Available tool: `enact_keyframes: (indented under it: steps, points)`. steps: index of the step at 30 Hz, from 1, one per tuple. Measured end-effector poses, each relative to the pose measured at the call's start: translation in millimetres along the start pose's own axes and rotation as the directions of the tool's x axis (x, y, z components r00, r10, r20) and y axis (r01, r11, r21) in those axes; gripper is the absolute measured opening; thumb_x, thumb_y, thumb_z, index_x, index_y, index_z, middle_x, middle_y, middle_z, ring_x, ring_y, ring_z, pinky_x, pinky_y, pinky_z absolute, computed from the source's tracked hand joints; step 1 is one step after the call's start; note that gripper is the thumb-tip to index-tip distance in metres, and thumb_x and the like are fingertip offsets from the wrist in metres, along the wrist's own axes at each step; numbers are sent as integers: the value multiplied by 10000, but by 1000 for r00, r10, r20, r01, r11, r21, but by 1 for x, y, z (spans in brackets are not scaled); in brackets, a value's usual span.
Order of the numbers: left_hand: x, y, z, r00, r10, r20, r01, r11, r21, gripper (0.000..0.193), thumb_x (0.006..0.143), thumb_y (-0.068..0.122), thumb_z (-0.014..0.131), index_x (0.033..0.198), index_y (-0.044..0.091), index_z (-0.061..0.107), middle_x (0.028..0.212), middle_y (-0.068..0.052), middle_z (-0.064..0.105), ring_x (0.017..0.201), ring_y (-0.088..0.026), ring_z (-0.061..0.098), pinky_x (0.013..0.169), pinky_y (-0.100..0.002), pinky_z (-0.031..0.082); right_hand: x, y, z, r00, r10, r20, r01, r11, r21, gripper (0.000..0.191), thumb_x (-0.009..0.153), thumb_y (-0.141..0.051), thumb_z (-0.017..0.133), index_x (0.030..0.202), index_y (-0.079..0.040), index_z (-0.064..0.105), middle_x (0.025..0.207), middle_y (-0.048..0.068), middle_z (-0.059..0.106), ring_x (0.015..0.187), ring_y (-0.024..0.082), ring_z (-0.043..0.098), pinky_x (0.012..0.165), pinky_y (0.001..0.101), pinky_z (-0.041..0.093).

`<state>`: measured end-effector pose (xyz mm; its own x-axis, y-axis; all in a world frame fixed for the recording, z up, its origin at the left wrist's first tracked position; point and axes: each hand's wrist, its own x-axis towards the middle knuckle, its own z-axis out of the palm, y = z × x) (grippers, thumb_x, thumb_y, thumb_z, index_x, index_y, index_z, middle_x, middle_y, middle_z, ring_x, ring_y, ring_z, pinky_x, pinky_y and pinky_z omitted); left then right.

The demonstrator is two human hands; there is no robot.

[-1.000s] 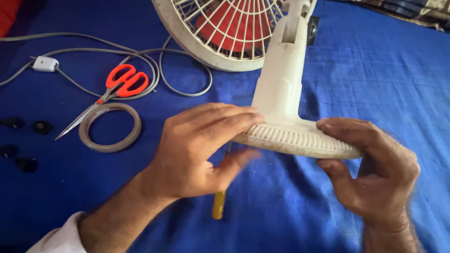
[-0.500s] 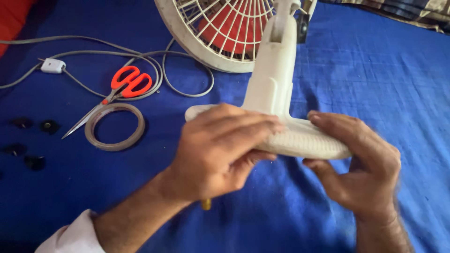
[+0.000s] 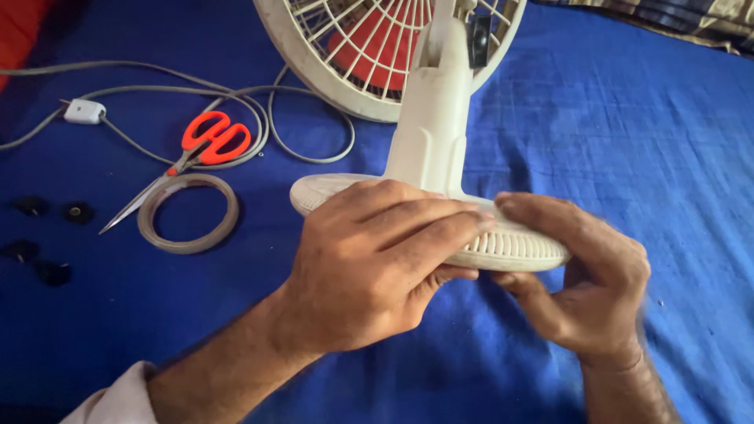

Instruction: The person services a table fan on a bed. They hold the fan base and motor housing, separate the base cover from the housing, work on the underside of the base with a screwdriver, pick up black rubber feet from the bed, and press and screw a rubber foot into a hole in the base.

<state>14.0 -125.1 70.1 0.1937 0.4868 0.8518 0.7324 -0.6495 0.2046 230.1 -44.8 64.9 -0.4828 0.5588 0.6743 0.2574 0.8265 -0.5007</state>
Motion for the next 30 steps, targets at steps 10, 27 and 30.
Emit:
enact_keyframes:
  steps: [10,27,30]
  points:
    - [10,9,-3,998,34,59,-36,998,46,375,866,229,817,1156,22,698,1118,-79,737,1028,-233,728,916,-380,573,-3,-5,1,993,-111,44,114,990,-77,409,807,-46,814,1187,25,680,1183,161,733,1120,247,740,998,342,577]
    - [26,12,-28,993,37,113,-29,997,-71,355,792,183,794,1085,5,702,1066,-88,738,964,-224,714,842,-355,575,5,-18,6,992,-103,76,113,983,-142,432,788,19,796,1206,-10,688,1173,114,748,1125,289,759,991,365,605]
    - [22,23,-27,981,-1,193,-32,986,166,326,770,140,791,1058,-1,730,988,-81,744,959,-237,724,848,-387,577,3,-19,8,990,-135,51,142,972,-186,418,752,-6,823,1146,-11,683,1128,126,737,1049,291,746,959,384,594]
